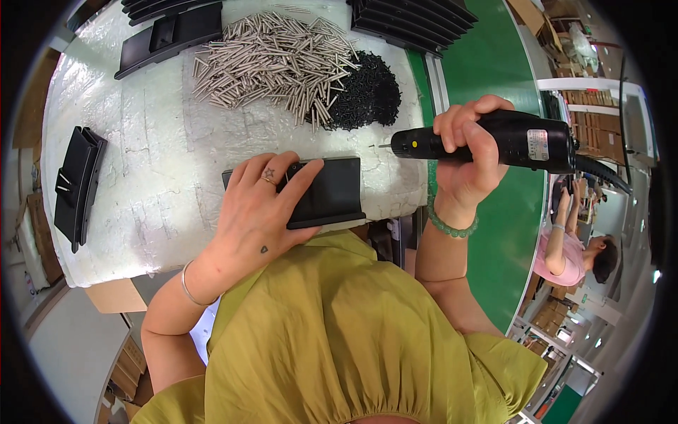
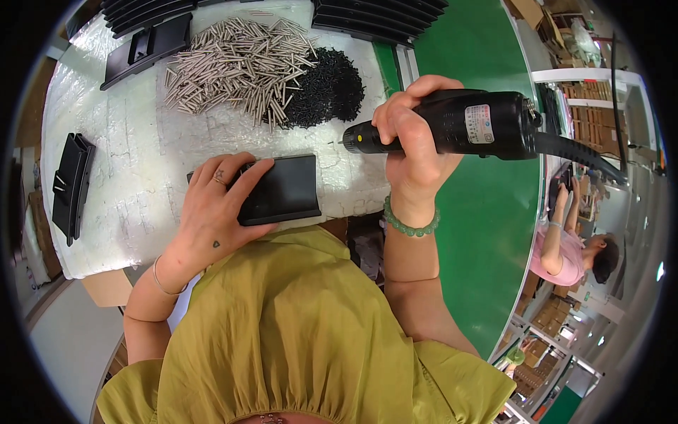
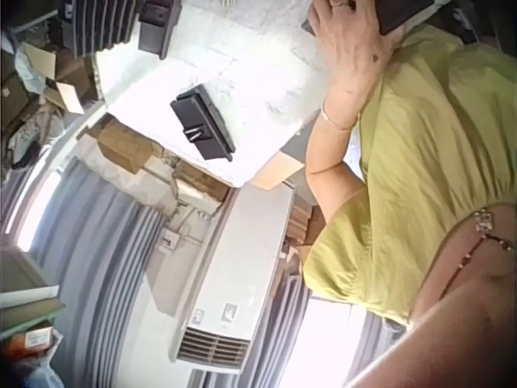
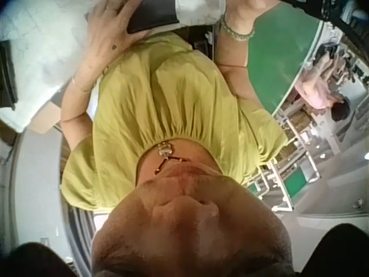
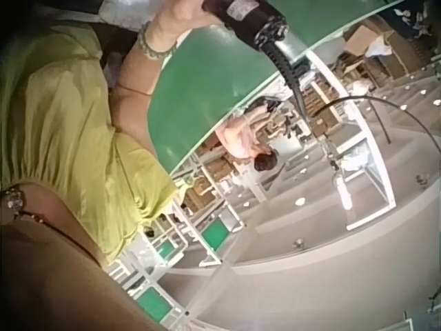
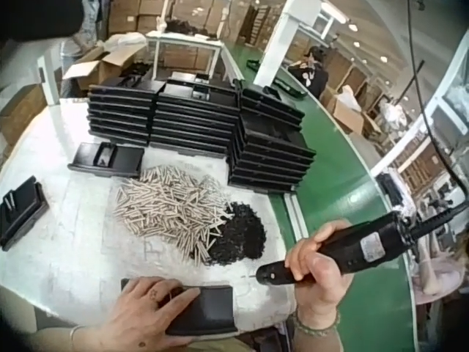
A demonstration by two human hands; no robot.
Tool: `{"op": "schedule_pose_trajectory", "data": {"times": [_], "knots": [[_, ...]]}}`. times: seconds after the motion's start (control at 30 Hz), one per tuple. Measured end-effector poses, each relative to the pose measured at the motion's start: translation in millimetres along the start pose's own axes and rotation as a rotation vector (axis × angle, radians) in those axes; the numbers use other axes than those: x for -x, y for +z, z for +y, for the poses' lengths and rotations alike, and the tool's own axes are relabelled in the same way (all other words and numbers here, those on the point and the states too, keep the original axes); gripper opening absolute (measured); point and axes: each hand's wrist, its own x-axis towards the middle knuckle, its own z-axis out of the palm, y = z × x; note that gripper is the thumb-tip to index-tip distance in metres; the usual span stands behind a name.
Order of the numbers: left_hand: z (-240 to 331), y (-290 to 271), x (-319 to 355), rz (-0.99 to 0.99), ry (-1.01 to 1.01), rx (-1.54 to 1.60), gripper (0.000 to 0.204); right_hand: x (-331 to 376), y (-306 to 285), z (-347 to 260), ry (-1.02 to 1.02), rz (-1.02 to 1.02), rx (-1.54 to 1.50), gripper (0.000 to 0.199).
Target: Assembling black plastic components using an electric screwdriver to fasten screws.
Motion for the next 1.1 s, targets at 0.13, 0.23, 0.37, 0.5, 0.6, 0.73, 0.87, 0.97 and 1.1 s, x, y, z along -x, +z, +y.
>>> {"op": "schedule_pose_trajectory", "data": {"times": [0.13,0.23,0.37,0.5,0.6,0.73,0.87,0.97,1.1], "knots": [[2.3,-0.1,-14.8,0.114,0.046,0.031,0.062,3.5,0.9,-3.7,-0.053,-0.052,-0.123,0.026],[2.3,-1.4,-33.3,0.145,0.167,-0.096,0.043,4.9,3.6,-22.4,-0.092,-0.186,-0.19,0.029],[13.0,5.9,-63.3,0.173,0.245,-0.12,0.022,8.9,8.3,-47.4,-0.134,-0.342,-0.218,0.032],[9.6,8.2,-63.9,0.26,0.294,0.028,0.013,12.2,16.0,-66.6,-0.128,-0.387,-0.142,0.024],[7.0,8.1,-60.5,0.308,0.271,0.242,0.012,13.5,14.2,-74.9,-0.129,-0.435,-0.142,0.026],[2.4,9.5,-54.5,0.287,0.256,0.51,0.016,17.3,16.9,-74.2,-0.143,-0.397,-0.213,0.027],[7.9,13.1,-37.7,0.199,0.212,0.509,0.017,20.6,18.2,-69.4,-0.154,-0.449,-0.284,0.028],[7.9,9.5,-33.2,0.257,0.149,0.414,0.017,26.6,26.7,-56.8,-0.149,-0.418,-0.231,0.027],[-26.8,-4.4,-57.3,0.453,0.108,0.195,0.015,22.6,18.6,-54.7,-0.109,-0.351,-0.112,0.024]]}}
